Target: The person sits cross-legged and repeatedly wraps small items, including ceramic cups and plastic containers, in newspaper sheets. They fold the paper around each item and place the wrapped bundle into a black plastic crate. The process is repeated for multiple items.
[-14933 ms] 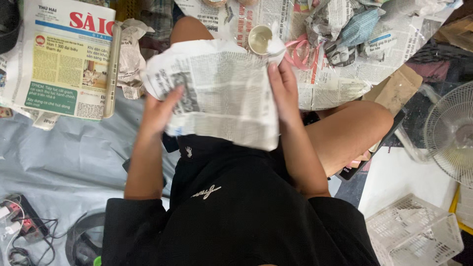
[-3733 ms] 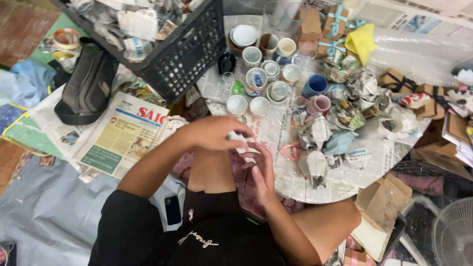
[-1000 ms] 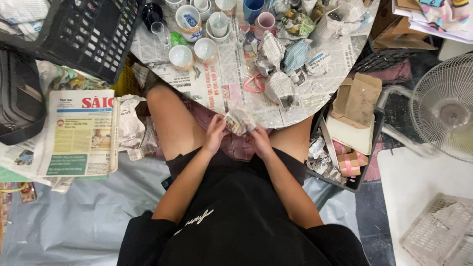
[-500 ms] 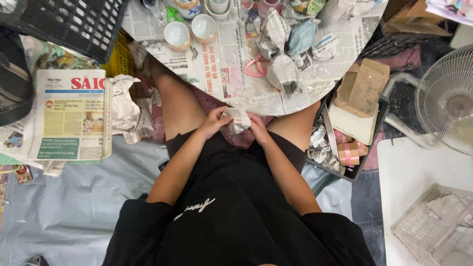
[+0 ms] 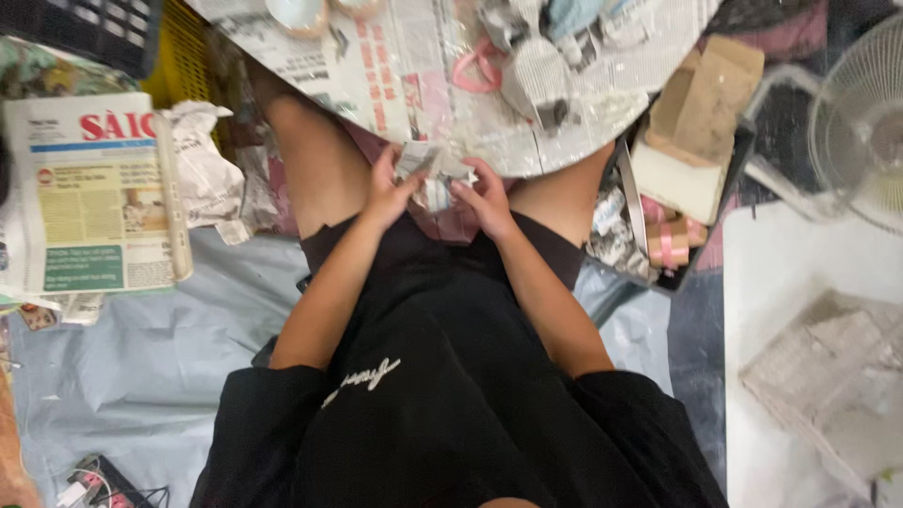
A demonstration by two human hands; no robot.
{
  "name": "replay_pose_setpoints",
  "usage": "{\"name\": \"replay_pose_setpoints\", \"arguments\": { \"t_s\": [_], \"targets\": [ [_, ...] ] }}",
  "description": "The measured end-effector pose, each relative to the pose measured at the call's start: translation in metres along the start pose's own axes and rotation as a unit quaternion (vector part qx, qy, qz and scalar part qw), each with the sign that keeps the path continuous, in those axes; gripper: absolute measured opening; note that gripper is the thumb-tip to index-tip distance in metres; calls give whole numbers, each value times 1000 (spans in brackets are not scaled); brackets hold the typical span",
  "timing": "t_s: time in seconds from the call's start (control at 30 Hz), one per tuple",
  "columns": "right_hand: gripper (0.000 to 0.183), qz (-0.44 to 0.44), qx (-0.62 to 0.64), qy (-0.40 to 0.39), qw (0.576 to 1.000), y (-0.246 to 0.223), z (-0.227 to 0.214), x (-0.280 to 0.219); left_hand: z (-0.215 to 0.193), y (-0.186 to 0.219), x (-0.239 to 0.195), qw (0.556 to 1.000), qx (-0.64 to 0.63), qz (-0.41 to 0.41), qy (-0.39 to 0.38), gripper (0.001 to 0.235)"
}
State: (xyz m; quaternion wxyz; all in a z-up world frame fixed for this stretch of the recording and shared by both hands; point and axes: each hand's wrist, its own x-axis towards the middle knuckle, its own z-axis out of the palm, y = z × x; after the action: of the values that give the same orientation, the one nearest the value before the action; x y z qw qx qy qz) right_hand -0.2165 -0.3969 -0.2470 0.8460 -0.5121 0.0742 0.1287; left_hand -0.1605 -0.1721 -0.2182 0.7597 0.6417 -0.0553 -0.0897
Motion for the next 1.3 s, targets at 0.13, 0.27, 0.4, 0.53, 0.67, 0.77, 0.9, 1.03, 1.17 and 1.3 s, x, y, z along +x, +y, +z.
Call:
{"name": "replay_pose_setpoints", "arguments": {
  "t_s": [0.13,0.27,0.4,0.53,0.67,0.77,0.9,1.03,1.17,1.3],
  "targets": [
    [26,-106,-44,21,993,-14,13,7,8,-12,3,997,-17,16,67,25],
    [15,-182,-51,70,980,-13,14,5,-3,-21,5,991,-72,-31,112,15],
    [15,-182,-33,85,979,-15,11,4,-7,-29,0,992,-76,-17,104,14],
    [23,-198,-127,98,967,-28,16,2,-1,-19,4,995,-25,4,94,21],
    [36,-243,-207,169,933,-39,27,-8,23,27,-22,932,242,153,222,53],
    [51,-289,-250,156,911,-39,25,-8,36,69,-29,993,115,-9,32,58],
    [50,-342,-332,68,876,-39,36,-11,61,114,-39,974,192,107,-51,74],
    [32,-324,-322,8,890,-50,48,-21,68,127,-38,980,180,69,-49,56],
    [35,-339,-275,35,899,-37,36,-13,66,124,-36,996,36,50,-62,52],
    [26,-261,-156,193,933,-18,28,-9,51,116,-37,996,87,-2,-11,34]
  ]
}}
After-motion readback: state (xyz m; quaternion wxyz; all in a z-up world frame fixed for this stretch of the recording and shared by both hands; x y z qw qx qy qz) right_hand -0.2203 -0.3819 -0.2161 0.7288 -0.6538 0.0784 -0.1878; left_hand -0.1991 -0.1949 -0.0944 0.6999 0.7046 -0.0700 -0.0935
